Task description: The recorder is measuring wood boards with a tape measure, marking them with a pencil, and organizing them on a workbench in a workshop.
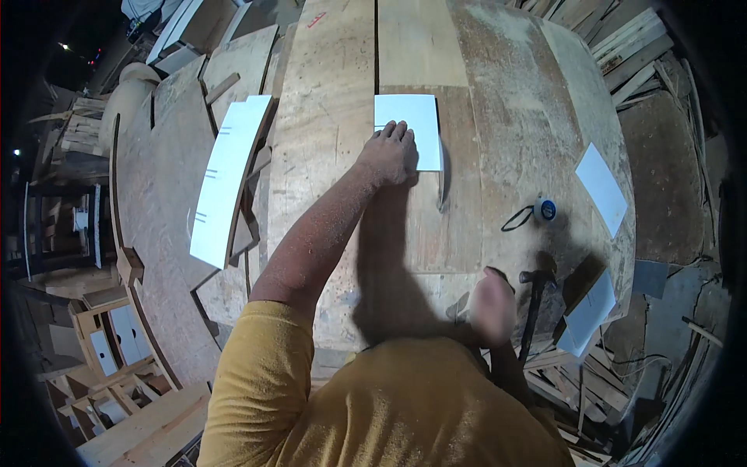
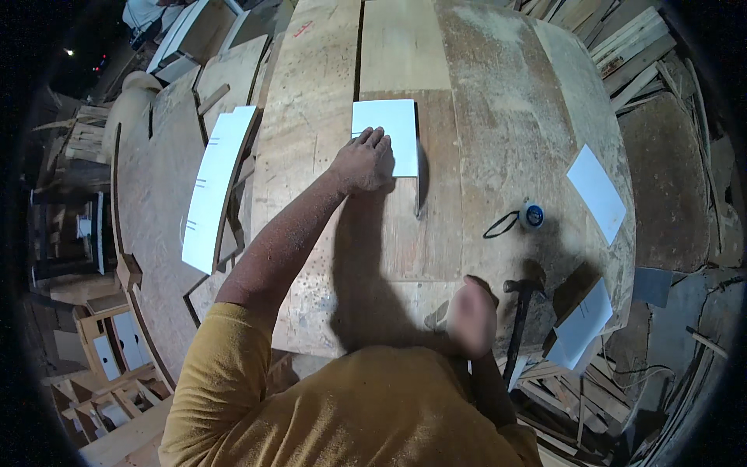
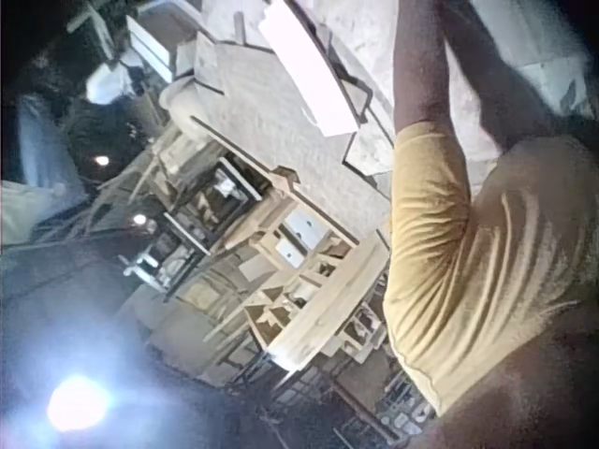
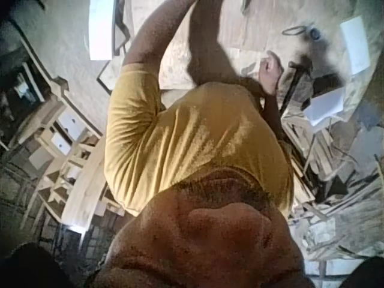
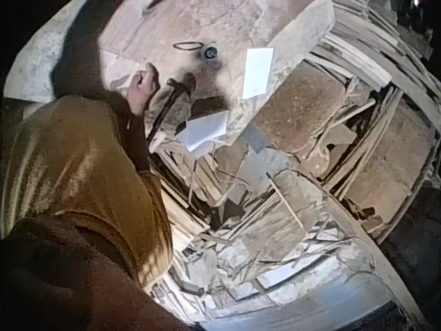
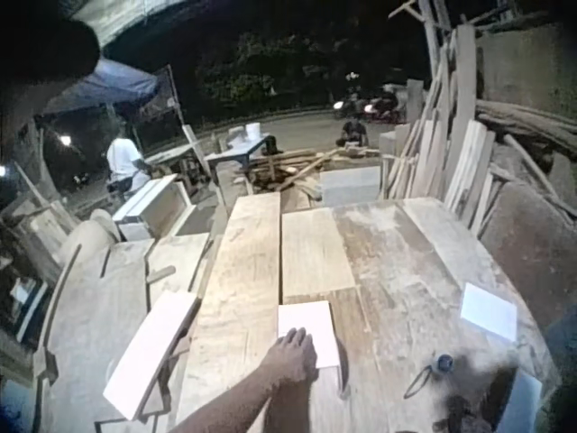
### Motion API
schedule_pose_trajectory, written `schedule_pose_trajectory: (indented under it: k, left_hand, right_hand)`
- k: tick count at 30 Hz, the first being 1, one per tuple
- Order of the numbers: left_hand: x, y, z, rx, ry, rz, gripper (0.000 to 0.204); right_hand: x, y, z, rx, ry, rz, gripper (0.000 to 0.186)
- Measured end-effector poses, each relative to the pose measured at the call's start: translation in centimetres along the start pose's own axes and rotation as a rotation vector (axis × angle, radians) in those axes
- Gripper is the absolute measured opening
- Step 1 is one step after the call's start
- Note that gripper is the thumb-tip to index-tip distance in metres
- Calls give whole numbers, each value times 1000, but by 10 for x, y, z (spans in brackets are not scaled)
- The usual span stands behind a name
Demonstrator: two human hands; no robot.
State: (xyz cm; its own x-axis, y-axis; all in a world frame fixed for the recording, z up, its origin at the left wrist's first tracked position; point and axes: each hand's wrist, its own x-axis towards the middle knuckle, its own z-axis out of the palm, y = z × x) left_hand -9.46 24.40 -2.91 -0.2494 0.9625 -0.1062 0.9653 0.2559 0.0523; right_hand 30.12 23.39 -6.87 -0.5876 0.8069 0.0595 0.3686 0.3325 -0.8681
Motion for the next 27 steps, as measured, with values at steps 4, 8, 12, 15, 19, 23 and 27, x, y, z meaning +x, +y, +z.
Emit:
schedule_pose_trajectory:
  k: [4,8,12,15,19,23,27]
  left_hand:
    - [35,-22,-5,-72,10,-17,82]
    - [75,-53,-1,-37,6,34,87]
    - [131,-90,-19,21,64,140,88]
    - [177,-91,-39,29,-166,153,90]
    - [213,-60,-43,-341,-94,-348,101]
    - [233,-47,-45,-383,-80,-663,115]
    - [239,-60,-77,-281,24,-439,46]
  right_hand:
    - [-2,7,2,19,7,13,36]
    - [9,-5,2,-9,76,-122,31]
    - [18,-33,-6,-112,106,-208,25]
    - [12,-37,-14,-465,71,-388,32]
    - [-7,-6,-8,-738,-48,-511,23]
    - [-33,25,0,-197,-111,7,24]
    - [-40,29,0,-269,-226,53,32]
